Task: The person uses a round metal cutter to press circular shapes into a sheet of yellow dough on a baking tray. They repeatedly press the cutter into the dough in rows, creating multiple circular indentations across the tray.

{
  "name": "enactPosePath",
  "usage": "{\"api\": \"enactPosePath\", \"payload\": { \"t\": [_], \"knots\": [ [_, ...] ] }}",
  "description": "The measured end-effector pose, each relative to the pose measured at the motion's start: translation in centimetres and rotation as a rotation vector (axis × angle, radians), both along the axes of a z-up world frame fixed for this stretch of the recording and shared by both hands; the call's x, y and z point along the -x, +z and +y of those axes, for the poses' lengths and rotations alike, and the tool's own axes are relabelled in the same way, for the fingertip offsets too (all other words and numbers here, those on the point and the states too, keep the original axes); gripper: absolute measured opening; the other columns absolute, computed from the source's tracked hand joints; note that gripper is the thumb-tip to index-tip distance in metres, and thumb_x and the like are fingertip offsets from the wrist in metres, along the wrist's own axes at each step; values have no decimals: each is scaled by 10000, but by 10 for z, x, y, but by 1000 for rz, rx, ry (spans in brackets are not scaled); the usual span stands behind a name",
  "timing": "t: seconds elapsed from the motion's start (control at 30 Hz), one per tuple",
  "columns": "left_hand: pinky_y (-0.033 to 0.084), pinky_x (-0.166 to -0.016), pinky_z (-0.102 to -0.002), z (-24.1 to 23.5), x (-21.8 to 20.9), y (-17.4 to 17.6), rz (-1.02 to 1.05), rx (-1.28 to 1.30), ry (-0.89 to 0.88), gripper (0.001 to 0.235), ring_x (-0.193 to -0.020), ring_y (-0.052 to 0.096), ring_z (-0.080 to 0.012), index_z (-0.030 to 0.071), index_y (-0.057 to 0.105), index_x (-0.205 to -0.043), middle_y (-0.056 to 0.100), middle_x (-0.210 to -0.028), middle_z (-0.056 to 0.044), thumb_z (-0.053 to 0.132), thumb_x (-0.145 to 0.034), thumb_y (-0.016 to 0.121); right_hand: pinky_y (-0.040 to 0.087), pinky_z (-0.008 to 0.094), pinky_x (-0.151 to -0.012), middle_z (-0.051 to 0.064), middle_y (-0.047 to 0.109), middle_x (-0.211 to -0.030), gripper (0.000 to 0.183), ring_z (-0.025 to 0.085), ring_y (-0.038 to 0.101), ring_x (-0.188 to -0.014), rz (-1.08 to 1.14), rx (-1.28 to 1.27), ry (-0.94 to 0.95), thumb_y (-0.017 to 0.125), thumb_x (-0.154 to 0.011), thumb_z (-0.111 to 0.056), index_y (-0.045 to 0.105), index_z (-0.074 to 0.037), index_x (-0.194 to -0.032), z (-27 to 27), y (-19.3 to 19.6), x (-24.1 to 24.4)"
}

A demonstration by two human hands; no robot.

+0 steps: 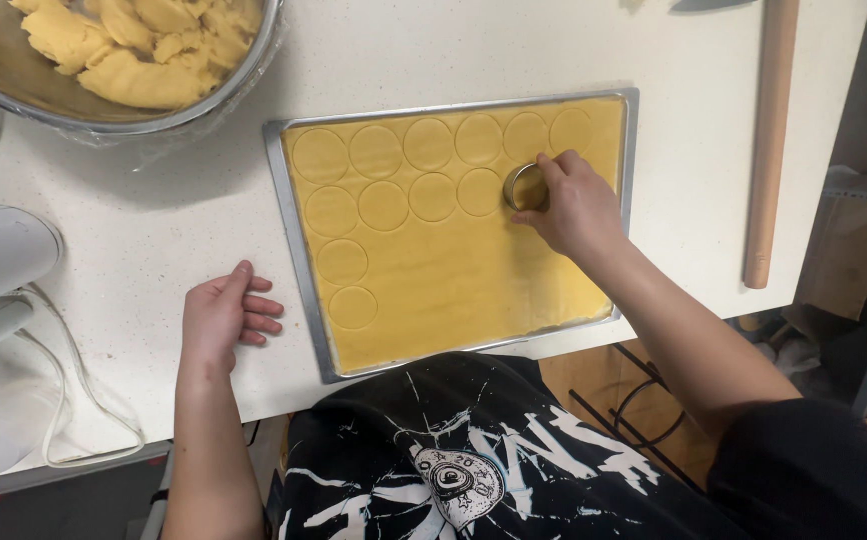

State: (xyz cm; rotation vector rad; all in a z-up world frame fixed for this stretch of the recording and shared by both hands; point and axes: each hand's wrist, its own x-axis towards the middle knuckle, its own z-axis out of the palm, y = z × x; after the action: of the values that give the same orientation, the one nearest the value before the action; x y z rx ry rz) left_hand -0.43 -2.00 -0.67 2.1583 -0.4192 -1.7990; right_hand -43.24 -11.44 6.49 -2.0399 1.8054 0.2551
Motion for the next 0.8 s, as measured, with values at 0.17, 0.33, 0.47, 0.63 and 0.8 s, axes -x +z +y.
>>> {"api": "enactPosePath", "payload": {
  "t": [0.17,0.33,0.47,0.63,0.8],
  "knots": [
    [466,-398,-304,0,0,2,0,12,-3,433,-516,672,-219,1,696,-981,720,-729,-157,387,-1053,513,568,444,-798,205,617,-1107,820,367,649,-972,34,-23,53,909,-753,-333,562,90,-1364,0,1,2],
    [466,-400,-314,-2,1,3,-39,-2,-6,452,-524,676,-235,-12,694,-994,716,-730,-165,397,-1052,508,577,443,-814,205,611,-1137,802,381,649,-1001,42,-25,117,884,-759,-352,554,74,-1352,1,-7,10],
    [455,-390,-317,-4,-1,4,0,14,5,470,-516,671,-240,-10,699,-994,718,-726,-161,414,-1040,500,581,432,-839,185,619,-1178,770,383,648,-1074,-27,75,258,853,-687,-277,586,43,-1334,-1,-7,11],
    [469,-400,-314,-1,-1,0,-28,11,-2,487,-526,677,-237,-6,706,-994,720,-737,-163,435,-1036,503,554,443,-916,219,611,-1166,639,374,639,-1067,169,-233,11,837,-902,-455,588,60,-1188,0,-13,8],
    [464,-406,-319,1,-3,-6,-21,20,-6,495,-532,676,-242,-12,699,-1011,719,-747,-170,444,-1039,510,569,423,-812,181,637,-1145,608,357,639,-1067,66,8,224,878,-683,-205,603,11,-1181,-3,-14,8]
  ]
}}
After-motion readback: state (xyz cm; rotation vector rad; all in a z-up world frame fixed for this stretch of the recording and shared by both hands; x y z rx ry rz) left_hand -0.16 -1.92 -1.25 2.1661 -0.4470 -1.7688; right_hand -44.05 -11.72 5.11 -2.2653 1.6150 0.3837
